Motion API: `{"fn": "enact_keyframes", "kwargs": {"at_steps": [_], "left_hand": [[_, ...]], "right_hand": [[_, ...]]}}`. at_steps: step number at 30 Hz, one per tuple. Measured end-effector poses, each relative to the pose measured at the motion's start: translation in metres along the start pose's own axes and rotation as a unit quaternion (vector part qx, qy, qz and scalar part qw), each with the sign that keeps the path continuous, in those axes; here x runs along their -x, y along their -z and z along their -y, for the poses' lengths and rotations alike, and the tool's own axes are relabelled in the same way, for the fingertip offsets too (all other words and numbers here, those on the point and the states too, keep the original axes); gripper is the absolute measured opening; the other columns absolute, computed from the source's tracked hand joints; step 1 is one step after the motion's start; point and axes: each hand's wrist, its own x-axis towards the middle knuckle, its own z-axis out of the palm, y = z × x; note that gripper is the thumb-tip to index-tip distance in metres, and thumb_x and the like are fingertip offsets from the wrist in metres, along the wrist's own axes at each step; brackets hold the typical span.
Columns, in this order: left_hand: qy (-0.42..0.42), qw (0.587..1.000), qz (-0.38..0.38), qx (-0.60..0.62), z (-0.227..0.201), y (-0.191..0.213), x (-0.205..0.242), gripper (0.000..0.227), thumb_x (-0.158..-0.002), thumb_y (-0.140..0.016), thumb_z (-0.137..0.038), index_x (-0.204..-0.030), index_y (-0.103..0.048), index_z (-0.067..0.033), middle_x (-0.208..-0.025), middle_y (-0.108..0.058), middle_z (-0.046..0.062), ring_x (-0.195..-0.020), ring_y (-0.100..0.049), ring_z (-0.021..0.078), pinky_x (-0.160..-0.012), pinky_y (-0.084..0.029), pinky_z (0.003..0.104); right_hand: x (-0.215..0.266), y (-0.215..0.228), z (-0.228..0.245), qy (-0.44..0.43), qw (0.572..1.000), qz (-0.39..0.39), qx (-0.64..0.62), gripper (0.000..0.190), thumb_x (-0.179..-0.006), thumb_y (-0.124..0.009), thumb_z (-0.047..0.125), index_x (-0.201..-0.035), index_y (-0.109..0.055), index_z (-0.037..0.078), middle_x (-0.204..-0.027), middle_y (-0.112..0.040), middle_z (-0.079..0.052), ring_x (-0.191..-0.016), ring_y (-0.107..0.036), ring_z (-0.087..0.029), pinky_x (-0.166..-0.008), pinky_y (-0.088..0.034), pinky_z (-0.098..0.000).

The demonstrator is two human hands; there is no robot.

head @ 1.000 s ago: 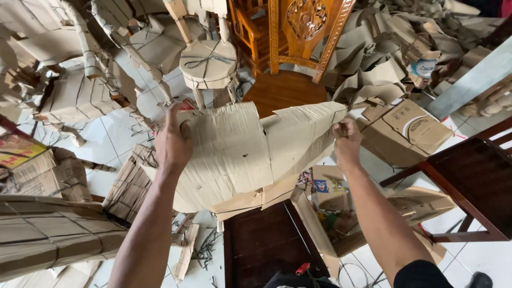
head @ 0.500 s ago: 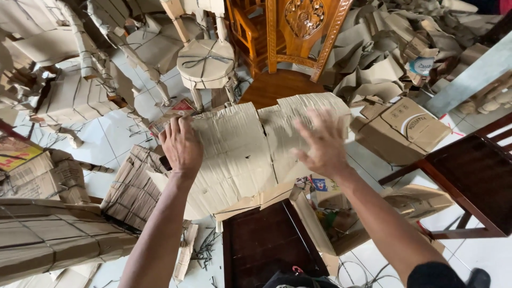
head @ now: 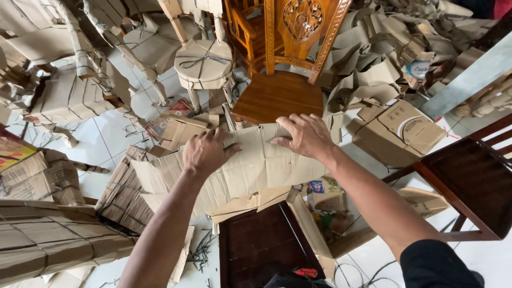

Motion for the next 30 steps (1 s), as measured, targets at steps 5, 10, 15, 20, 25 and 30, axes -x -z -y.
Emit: {"fn": "enact_keyframes", "kwargs": {"at_steps": [5,10,15,20,25,30], "left_hand": [[0.022,0.999,0.028,0.000,-0.001,0.003,-0.007,0.066,-0.084,-0.059,-0.081,-0.089,-0.067,-0.0151,-0.071,-0.068,0.005,-0.066,-0.074,0.0298,-0.059,-0.059,0.044],[0.024,0.999,0.040,0.002,-0.001,0.007,-0.006,0.063,-0.080,-0.063,-0.078,-0.089,-0.066,-0.0161,-0.072,-0.070,0.005,-0.069,-0.074,0.0292,-0.060,-0.059,0.043],[0.038,0.989,0.139,0.014,0.000,0.007,-0.004,0.066,-0.080,-0.064,-0.076,-0.106,-0.061,-0.0162,-0.090,-0.072,0.005,-0.083,-0.076,0.0302,-0.072,-0.061,0.046],[-0.019,0.995,-0.084,-0.043,0.010,-0.075,0.020,0.068,-0.082,-0.055,-0.083,-0.100,-0.062,-0.0179,-0.084,-0.065,0.000,-0.075,-0.071,0.0229,-0.070,-0.055,0.039],[0.154,0.964,-0.195,-0.094,-0.013,-0.098,0.084,0.059,-0.102,-0.048,-0.059,-0.149,-0.052,-0.0236,-0.155,-0.043,0.020,-0.148,-0.036,0.0428,-0.119,-0.019,0.066],[0.410,0.887,-0.199,-0.071,-0.004,-0.142,0.137,0.084,-0.105,-0.024,-0.068,-0.165,-0.013,-0.0102,-0.170,-0.002,0.027,-0.156,0.004,0.0469,-0.120,0.001,0.067]], "right_hand": [[-0.003,-0.005,-0.001,0.003,0.999,-0.039,0.003,0.069,-0.095,-0.038,0.080,-0.124,-0.055,0.020,-0.107,-0.065,-0.006,-0.101,-0.068,-0.025,-0.087,-0.048,-0.0398],[-0.014,0.004,0.025,0.048,0.998,0.035,0.034,0.070,-0.091,-0.060,0.067,-0.142,-0.043,0.022,-0.120,-0.063,-0.009,-0.109,-0.066,-0.029,-0.089,-0.049,-0.0430],[-0.020,0.025,0.057,0.093,0.995,0.033,0.020,0.067,-0.093,-0.062,0.060,-0.144,-0.042,0.022,-0.115,-0.062,-0.010,-0.104,-0.068,-0.033,-0.087,-0.053,-0.0461],[-0.023,0.018,0.052,0.102,0.994,0.020,0.020,0.059,-0.091,-0.067,0.053,-0.142,-0.048,0.029,-0.104,-0.062,-0.006,-0.096,-0.070,-0.031,-0.080,-0.054,-0.0446],[-0.028,0.001,0.044,0.073,0.997,0.016,0.010,0.062,-0.092,-0.059,0.066,-0.145,-0.051,0.036,-0.102,-0.065,-0.006,-0.092,-0.071,-0.026,-0.080,-0.055,-0.0412],[-0.024,0.013,0.048,0.085,0.996,0.000,0.015,0.058,-0.093,-0.062,0.056,-0.144,-0.053,0.031,-0.099,-0.063,-0.008,-0.090,-0.069,-0.032,-0.077,-0.053,-0.0459]]}}
